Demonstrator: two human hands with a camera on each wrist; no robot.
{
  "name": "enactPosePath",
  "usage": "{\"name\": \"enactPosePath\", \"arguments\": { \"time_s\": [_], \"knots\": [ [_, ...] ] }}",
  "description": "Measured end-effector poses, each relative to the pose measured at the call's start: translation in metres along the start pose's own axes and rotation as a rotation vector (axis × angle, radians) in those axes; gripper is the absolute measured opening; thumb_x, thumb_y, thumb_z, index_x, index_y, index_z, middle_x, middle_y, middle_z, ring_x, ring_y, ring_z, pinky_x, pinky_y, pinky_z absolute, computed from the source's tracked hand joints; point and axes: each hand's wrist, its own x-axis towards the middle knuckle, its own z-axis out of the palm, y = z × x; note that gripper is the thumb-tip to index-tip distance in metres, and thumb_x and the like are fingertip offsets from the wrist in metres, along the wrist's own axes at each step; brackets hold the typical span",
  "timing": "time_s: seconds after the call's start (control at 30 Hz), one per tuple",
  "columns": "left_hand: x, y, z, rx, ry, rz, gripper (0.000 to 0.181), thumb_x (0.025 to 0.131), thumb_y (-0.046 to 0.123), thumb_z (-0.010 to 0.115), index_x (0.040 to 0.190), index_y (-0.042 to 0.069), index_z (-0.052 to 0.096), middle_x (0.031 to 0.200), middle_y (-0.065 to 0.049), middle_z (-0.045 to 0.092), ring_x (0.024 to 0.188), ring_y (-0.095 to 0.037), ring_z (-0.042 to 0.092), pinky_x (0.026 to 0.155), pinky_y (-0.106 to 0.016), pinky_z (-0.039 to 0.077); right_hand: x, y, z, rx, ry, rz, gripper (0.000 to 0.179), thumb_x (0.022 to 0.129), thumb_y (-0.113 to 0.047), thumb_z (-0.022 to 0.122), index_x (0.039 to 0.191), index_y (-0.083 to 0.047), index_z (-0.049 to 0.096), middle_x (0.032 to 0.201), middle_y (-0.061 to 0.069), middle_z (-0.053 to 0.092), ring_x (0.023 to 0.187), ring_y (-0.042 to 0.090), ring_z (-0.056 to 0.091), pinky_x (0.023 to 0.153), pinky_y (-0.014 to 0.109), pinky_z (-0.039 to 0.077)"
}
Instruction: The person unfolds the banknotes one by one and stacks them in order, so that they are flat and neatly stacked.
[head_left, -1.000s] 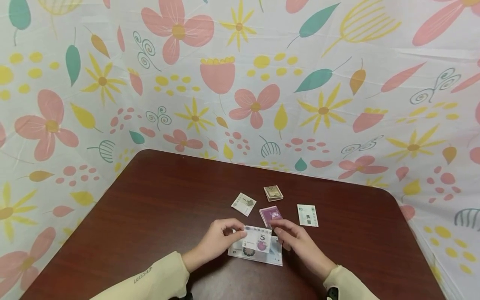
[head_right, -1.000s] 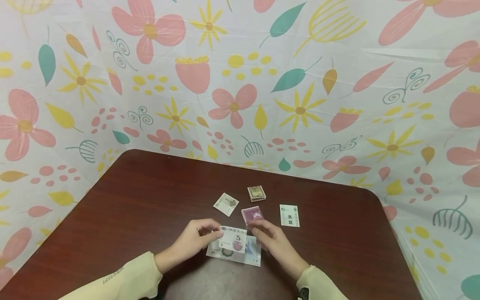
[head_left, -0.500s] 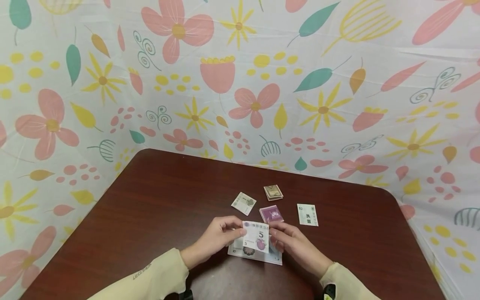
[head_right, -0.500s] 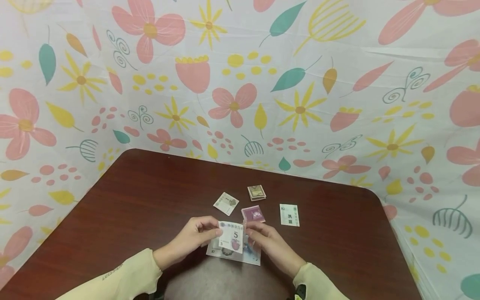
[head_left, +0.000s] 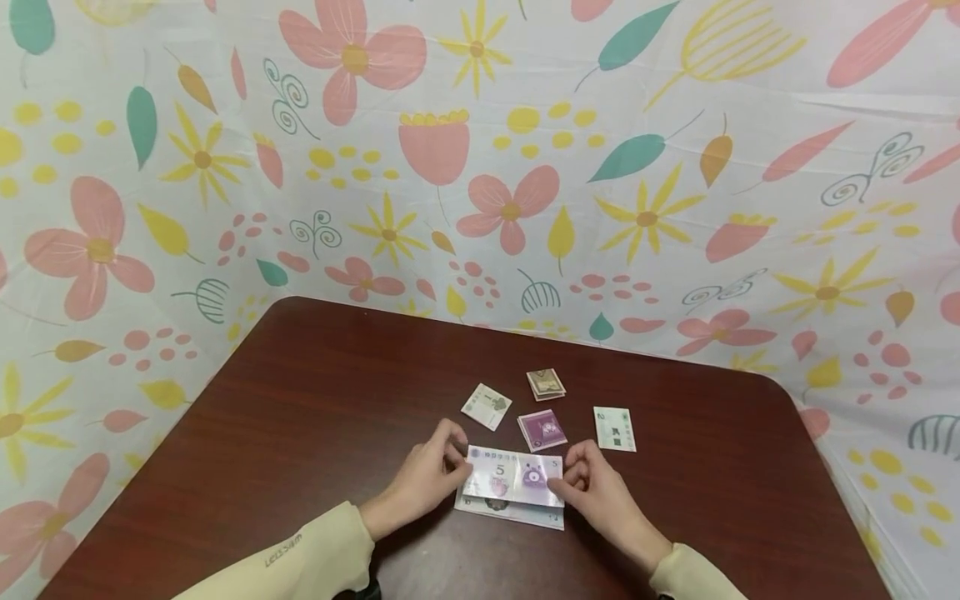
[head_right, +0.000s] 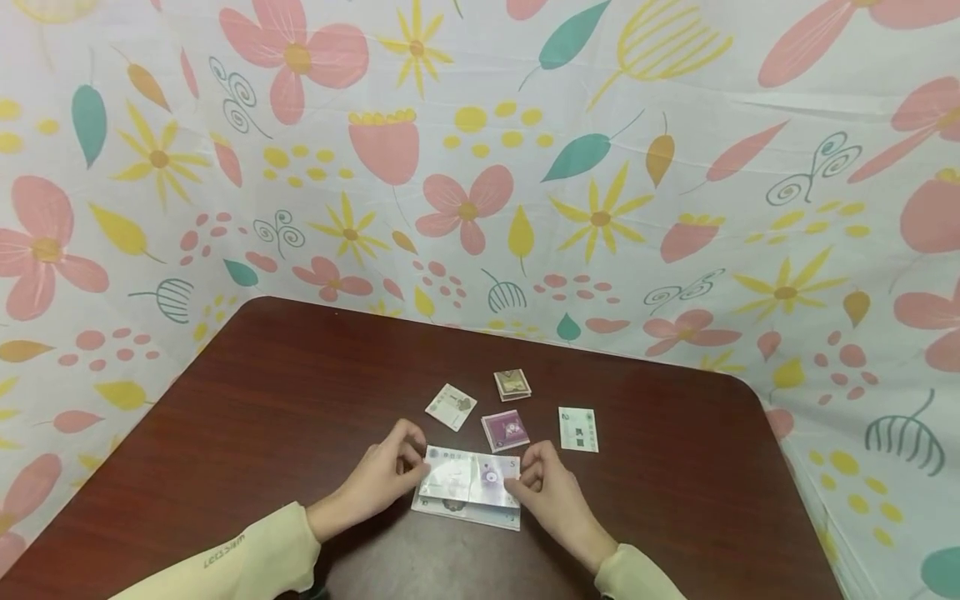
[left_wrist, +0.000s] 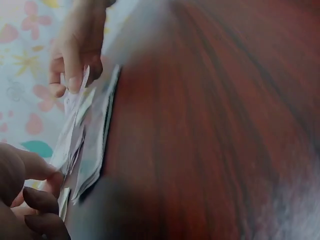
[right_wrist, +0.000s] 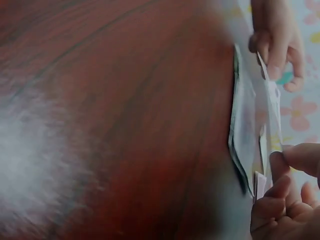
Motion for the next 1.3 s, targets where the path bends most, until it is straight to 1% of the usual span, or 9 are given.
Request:
{"name": "enactPosePath", "arguments": {
  "time_s": [0.07,0.17,0.27,0.4,0.6,0.87,1.0,1.17,1.3],
  "knots": [
    [-0.001,-0.001,0.001,0.069,-0.008,0.046,0.023,0.089,0.004,0.072,0.103,0.015,0.058,0.079,0.01,0.069,0.067,-0.001,0.057,0.065,-0.026,0.048,-0.003,0.001,0.003,-0.079,-0.008,-0.047,0.03,0.086,-0.006,0.082,0.094,-0.012,0.053,0.07,-0.01,0.059,0.063,0.001,0.05,0.062,0.021,0.042],
    [-0.001,0.0,0.003,0.159,-0.015,0.108,0.017,0.088,0.003,0.073,0.096,0.016,0.064,0.079,0.011,0.066,0.071,-0.002,0.058,0.066,-0.026,0.048,-0.005,0.003,0.006,-0.18,-0.022,-0.137,0.026,0.087,-0.004,0.08,0.087,-0.018,0.057,0.071,-0.014,0.055,0.064,-0.001,0.049,0.061,0.021,0.043],
    [-0.002,-0.001,0.004,0.232,-0.029,0.138,0.015,0.088,0.004,0.073,0.094,0.016,0.069,0.08,0.01,0.064,0.071,-0.003,0.057,0.065,-0.026,0.047,-0.006,0.005,0.008,-0.217,-0.035,-0.186,0.023,0.088,-0.004,0.078,0.087,-0.019,0.061,0.072,-0.015,0.053,0.065,-0.003,0.047,0.06,0.021,0.043],
    [-0.003,-0.001,0.005,0.287,-0.041,0.153,0.013,0.09,0.006,0.074,0.094,0.017,0.07,0.081,0.009,0.062,0.071,-0.004,0.055,0.062,-0.027,0.047,-0.005,0.005,0.009,-0.243,-0.041,-0.189,0.022,0.088,-0.005,0.078,0.086,-0.019,0.062,0.071,-0.016,0.053,0.064,-0.003,0.046,0.059,0.021,0.042],
    [-0.003,0.001,0.007,0.33,-0.053,0.172,0.011,0.091,0.007,0.074,0.094,0.017,0.071,0.078,0.01,0.058,0.067,-0.004,0.052,0.059,-0.027,0.045,-0.005,0.004,0.011,-0.294,-0.051,-0.199,0.021,0.086,-0.005,0.078,0.085,-0.018,0.062,0.068,-0.017,0.05,0.061,-0.004,0.043,0.057,0.021,0.04],
    [-0.004,0.007,0.006,0.473,-0.058,0.23,0.011,0.088,0.007,0.074,0.091,0.018,0.071,0.078,0.01,0.056,0.064,-0.004,0.054,0.052,-0.026,0.042,-0.005,0.003,0.01,-0.36,-0.082,-0.198,0.018,0.087,-0.009,0.08,0.086,-0.018,0.065,0.07,-0.016,0.049,0.064,-0.004,0.043,0.06,0.022,0.039],
    [-0.004,0.007,0.005,0.487,-0.065,0.243,0.01,0.089,0.009,0.074,0.093,0.018,0.072,0.08,0.01,0.057,0.064,-0.003,0.056,0.051,-0.025,0.04,-0.006,0.006,0.006,-0.4,-0.082,-0.253,0.02,0.085,-0.012,0.083,0.086,-0.022,0.065,0.072,-0.017,0.047,0.069,-0.001,0.044,0.063,0.023,0.039],
    [-0.003,0.005,0.003,0.452,-0.08,0.236,0.01,0.09,0.01,0.074,0.094,0.019,0.072,0.083,0.01,0.059,0.065,-0.002,0.054,0.052,-0.024,0.041,-0.005,0.01,0.0,-0.386,-0.1,-0.329,0.024,0.084,-0.014,0.086,0.093,-0.024,0.066,0.074,-0.014,0.048,0.072,0.002,0.044,0.064,0.024,0.038],
    [-0.003,0.004,0.0,0.414,-0.105,0.223,0.009,0.091,0.011,0.076,0.096,0.019,0.073,0.085,0.01,0.059,0.066,-0.001,0.053,0.055,-0.024,0.042,-0.006,0.011,-0.004,-0.387,-0.108,-0.334,0.026,0.084,-0.014,0.086,0.096,-0.025,0.065,0.075,-0.014,0.048,0.073,0.003,0.044,0.066,0.024,0.038]
  ]
}}
